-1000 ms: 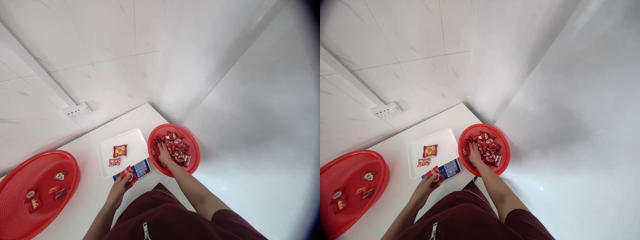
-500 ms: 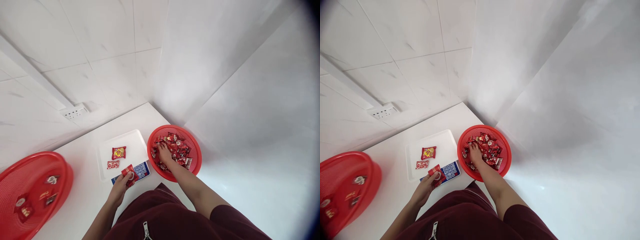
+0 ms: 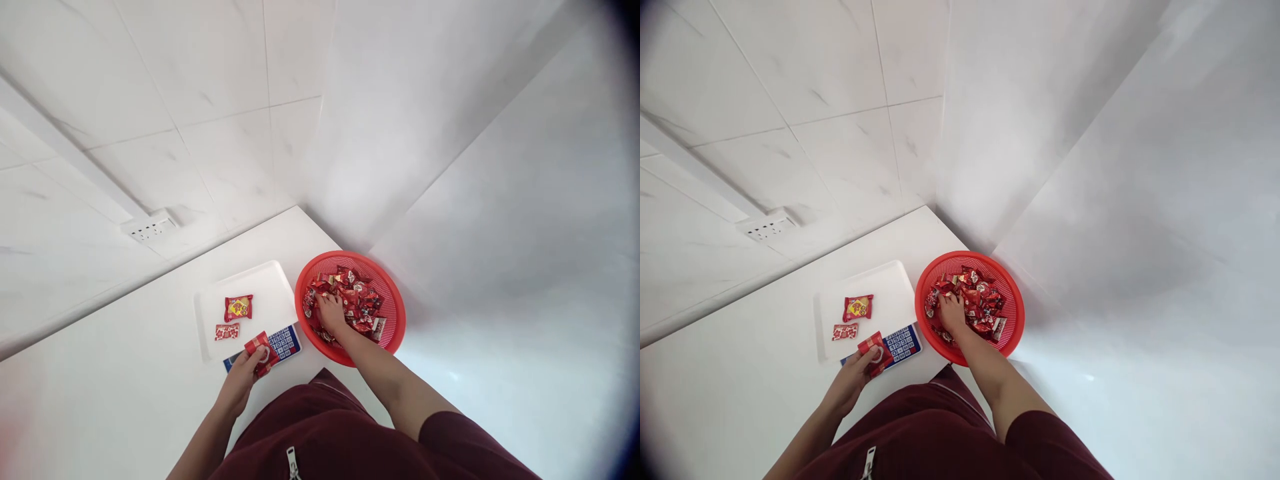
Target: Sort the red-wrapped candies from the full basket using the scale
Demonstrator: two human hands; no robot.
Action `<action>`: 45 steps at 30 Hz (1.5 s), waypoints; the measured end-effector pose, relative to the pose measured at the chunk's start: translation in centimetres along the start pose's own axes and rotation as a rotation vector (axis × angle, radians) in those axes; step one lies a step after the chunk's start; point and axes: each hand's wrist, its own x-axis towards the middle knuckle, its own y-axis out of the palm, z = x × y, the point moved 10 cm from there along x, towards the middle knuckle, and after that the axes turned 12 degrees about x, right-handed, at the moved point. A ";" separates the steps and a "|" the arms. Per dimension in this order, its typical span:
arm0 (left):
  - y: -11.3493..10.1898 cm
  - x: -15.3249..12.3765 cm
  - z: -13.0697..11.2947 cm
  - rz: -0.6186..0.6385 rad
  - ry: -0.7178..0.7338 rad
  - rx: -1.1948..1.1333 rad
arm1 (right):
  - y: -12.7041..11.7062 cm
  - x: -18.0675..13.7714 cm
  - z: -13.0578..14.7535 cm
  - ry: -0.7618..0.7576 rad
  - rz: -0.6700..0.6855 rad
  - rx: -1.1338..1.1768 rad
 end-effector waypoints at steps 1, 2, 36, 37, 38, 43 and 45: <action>0.0 0.0 0.0 0.002 -0.001 0.000 | -0.1 0.0 -0.3 0.041 -0.002 0.049; 0.1 -0.1 0.0 0.005 -0.001 -0.001 | -0.2 0.0 -0.6 0.088 -0.005 0.108; 0.1 -0.4 0.4 0.004 -0.017 0.009 | -1.0 -0.8 -2.4 0.074 -0.021 0.390; 0.1 -0.4 0.3 0.010 -0.015 0.009 | -0.1 -0.7 -1.9 0.081 0.019 0.378; 0.1 -0.5 0.3 0.012 -0.013 0.010 | 0.5 -0.5 -1.6 0.101 0.038 0.368; -0.7 -0.7 0.6 -0.010 0.004 0.011 | 2.3 1.1 -1.1 0.196 0.125 0.305; -0.8 -0.8 0.9 -0.008 0.004 0.009 | 2.6 1.3 -0.9 0.184 0.168 0.305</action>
